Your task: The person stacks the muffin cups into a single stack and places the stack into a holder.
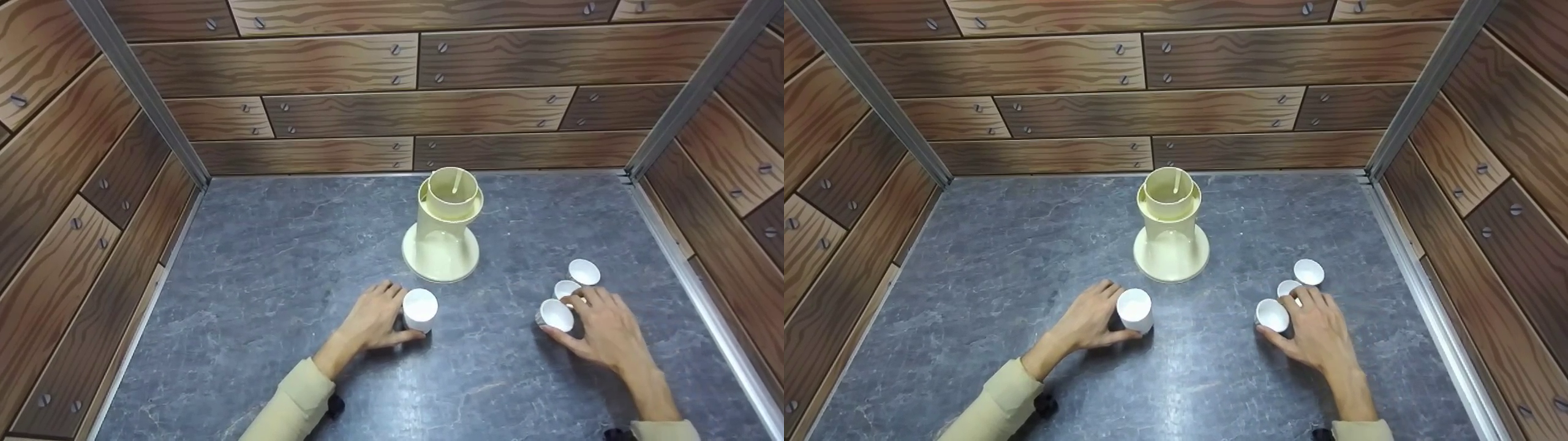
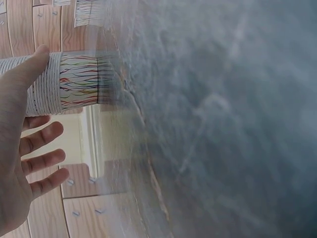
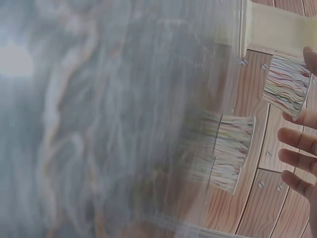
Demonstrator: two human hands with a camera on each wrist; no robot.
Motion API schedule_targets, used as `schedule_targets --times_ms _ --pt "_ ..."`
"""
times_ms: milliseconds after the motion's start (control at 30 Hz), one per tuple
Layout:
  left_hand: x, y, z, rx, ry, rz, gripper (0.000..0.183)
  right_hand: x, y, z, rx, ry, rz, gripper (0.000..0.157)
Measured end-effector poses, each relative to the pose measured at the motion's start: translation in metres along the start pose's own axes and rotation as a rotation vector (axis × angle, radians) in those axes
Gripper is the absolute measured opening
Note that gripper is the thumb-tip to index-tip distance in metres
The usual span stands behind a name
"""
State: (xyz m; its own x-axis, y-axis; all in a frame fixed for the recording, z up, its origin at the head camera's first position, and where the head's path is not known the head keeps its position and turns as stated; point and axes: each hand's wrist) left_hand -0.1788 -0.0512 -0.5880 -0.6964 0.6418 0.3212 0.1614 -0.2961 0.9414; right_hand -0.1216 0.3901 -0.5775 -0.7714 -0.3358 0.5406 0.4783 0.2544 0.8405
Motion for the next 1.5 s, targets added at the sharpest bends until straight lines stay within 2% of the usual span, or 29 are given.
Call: schedule_targets --times_ms 533,767,1167,1500 --pt "0.0 -0.003 -0.001 0.014 0.003 0.018 0.076 0.017 -0.014 -0.024 0.084 0.085 0.036 0.062" --pt "-0.001 -0.001 0.0 0.011 0.001 0.018 0.076 0.027 -0.018 -0.034 0.126 0.109 0.014 0.06" --pt "-0.002 -0.002 0.001 0.026 -0.017 0.035 0.076 0.039 -0.021 -0.047 0.149 0.142 0.024 0.059" --pt "0.001 0.001 0.001 0.008 -0.003 0.016 0.076 0.061 -0.021 -0.058 0.207 0.218 0.048 0.057"
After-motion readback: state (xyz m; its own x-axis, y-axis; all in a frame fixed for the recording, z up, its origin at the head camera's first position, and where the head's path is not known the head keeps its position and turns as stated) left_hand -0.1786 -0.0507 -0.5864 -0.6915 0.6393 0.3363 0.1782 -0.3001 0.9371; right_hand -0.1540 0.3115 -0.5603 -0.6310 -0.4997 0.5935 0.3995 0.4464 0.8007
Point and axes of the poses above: each hand's wrist, its own x-axis towards the middle knuckle, its own y-axis out of the back of the hand, z = x × y, and after that the axes turned 3 degrees about z, right-handed
